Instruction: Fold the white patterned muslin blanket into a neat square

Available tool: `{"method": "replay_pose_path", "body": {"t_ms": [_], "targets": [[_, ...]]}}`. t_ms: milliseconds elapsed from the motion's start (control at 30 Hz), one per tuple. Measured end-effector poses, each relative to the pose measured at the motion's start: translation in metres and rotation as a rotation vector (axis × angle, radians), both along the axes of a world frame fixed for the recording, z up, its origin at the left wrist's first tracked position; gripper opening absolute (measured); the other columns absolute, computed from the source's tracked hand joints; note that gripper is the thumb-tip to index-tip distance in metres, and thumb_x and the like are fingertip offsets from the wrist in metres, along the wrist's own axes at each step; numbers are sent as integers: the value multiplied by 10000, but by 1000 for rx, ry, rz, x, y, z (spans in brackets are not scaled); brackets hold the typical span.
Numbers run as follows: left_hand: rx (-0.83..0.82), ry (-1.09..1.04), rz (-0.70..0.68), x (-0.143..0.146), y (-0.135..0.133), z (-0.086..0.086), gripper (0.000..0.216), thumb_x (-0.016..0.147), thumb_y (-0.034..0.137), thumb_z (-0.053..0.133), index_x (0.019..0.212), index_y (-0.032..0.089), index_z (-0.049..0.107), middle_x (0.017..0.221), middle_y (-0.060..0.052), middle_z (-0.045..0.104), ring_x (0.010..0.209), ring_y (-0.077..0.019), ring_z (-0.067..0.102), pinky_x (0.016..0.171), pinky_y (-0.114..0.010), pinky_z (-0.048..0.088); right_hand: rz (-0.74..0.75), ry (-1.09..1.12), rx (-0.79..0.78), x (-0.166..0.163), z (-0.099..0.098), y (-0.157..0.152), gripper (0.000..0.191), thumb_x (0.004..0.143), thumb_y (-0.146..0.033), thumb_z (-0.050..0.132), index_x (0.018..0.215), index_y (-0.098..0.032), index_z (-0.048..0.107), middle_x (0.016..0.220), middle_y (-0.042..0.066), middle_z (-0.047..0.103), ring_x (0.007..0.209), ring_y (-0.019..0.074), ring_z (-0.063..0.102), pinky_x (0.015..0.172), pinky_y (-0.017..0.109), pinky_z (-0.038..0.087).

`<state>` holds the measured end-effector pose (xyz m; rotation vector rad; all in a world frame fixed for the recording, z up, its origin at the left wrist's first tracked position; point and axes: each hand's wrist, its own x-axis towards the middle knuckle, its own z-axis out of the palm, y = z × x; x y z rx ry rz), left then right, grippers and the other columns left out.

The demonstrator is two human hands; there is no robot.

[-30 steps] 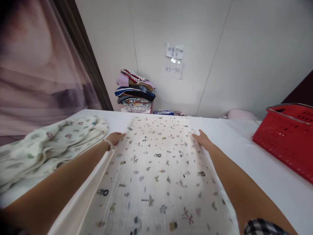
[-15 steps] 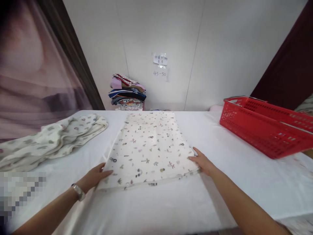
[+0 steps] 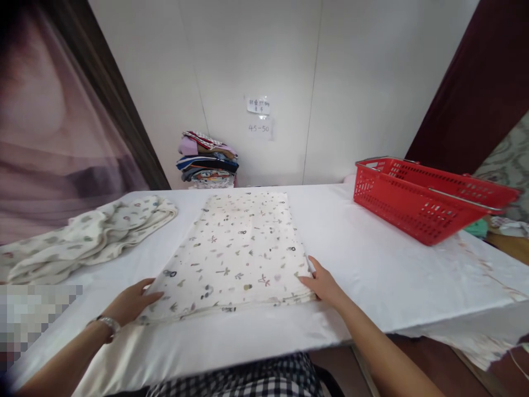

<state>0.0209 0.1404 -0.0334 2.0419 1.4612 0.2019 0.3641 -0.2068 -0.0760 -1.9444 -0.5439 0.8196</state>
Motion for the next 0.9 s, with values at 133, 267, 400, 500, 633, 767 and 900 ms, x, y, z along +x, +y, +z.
{"method": "replay_pose_path", "body": {"t_ms": [133,267,400,500,633,767,900], "targets": [[285,178,-48,17,-13,12,312,676,358,574,972,265,537,976,-36,654,1009,-357,551,855,-491,403,9,-129,-41,6,-3,2,843,739,-532,563,1430,-220,195,609,-24,541,412,123,462,406,248,347],[259,-133,-223,78,-58,20,303,698,418,591,973,290,584,945,-40,663,793,-263,615,744,-385,473,-82,-346,-31,21,-1,15,748,717,-446,598,1366,-156,363,694,12,589,594,156,538,544,259,397],[-39,-318,-502,158,-116,11,272,721,374,575,942,230,639,890,-41,672,684,-206,621,645,-323,485,-122,-247,38,31,-8,32,718,683,-325,604,1346,-161,385,706,-14,577,562,129,518,540,249,392],[-98,-346,-601,211,-150,-2,253,728,344,572,925,206,652,863,-32,670,582,-145,603,564,-261,472,-197,-298,144,32,-18,37,647,671,-290,604,1284,-146,454,660,-34,559,600,134,521,608,260,410],[-342,-411,-560,261,-181,-17,229,705,338,629,857,166,625,806,-29,640,483,-87,545,446,-194,411,-235,-272,355,25,-25,36,577,676,-301,608,1222,-156,489,674,-41,553,613,129,518,639,266,423],[-592,-414,-445,284,-194,-29,305,734,458,595,759,157,550,662,-2,580,450,-102,534,408,-210,409,-184,-45,505,15,-18,36,603,662,-333,632,1220,-173,468,758,-16,599,615,129,547,597,263,436],[-667,-402,-359,291,-191,-36,303,815,468,475,752,172,476,490,40,483,406,-119,521,404,-222,401,-73,78,590,7,-9,37,592,648,-363,661,1188,-195,485,881,39,655,702,157,594,644,286,464]]}}
